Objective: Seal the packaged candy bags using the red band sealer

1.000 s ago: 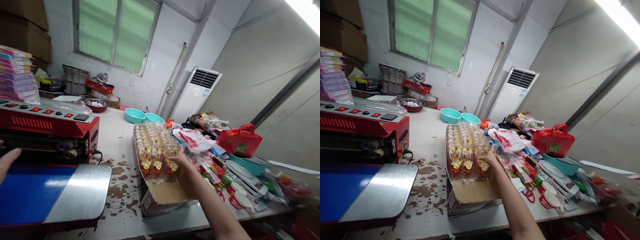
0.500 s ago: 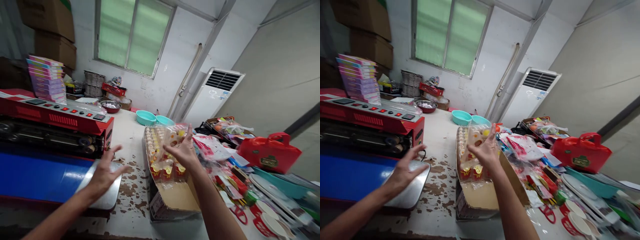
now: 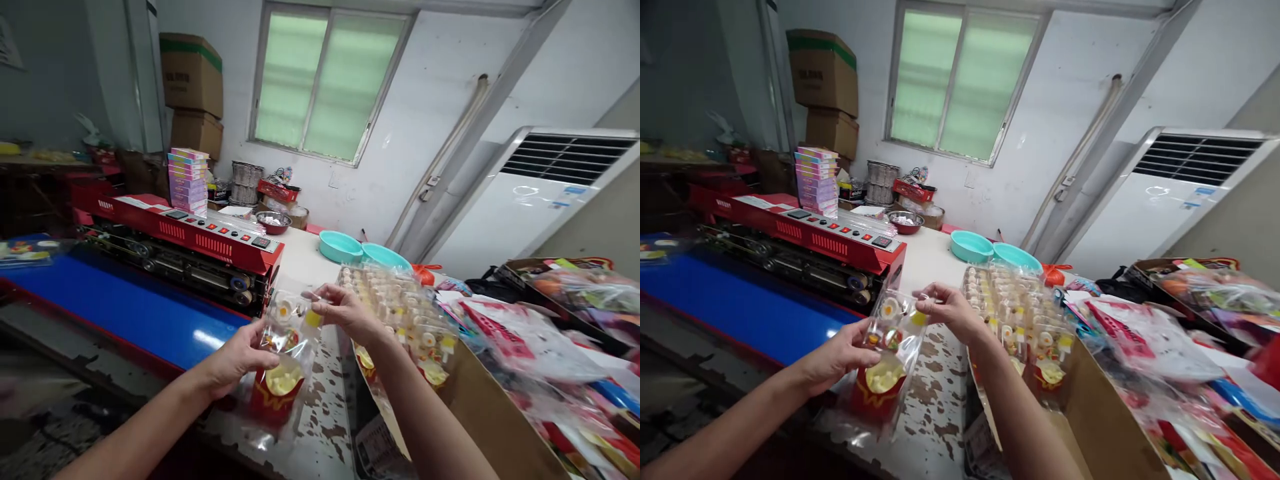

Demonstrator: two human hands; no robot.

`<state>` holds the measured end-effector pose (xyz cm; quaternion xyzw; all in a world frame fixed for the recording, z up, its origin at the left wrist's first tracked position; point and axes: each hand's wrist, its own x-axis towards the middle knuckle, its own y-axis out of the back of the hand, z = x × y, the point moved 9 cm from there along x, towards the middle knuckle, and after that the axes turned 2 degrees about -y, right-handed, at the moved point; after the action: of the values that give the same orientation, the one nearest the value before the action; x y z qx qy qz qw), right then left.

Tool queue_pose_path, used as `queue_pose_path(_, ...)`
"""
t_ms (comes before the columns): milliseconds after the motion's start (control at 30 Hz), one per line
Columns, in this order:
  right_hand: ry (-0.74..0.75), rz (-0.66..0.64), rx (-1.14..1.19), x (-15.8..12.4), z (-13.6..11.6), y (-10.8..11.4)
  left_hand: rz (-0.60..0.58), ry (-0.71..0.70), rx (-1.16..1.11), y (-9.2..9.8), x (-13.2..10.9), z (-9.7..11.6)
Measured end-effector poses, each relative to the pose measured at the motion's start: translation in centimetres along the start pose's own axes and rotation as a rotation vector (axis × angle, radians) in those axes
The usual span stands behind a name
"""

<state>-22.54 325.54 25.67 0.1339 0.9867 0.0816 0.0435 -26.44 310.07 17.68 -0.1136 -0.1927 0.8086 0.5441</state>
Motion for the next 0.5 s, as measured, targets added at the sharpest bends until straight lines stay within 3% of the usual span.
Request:
queue_pose_path(100,-0.104,0.057,0.090,1.7,3.1,-1.2,0.079,0.082,-0.051,2.1,-0.4,-0.9)
queue_pose_path(200,-0.162,0.150,0.121,2.8,5.2,-2.4,0.230,0.072,-0.089,4.9,1.0,-0.4)
queue_pose_path(367,-0.214,0.189,0.108,4.3,6.9,-4.3,0.549,0.141,-0.040,10.0,3.1,-0.1)
queue_pose_path(500,-0.202,0.249,0.115,5.1,8.1,-4.6,0.674,0.138,0.000,12.1,3.8,-0.5)
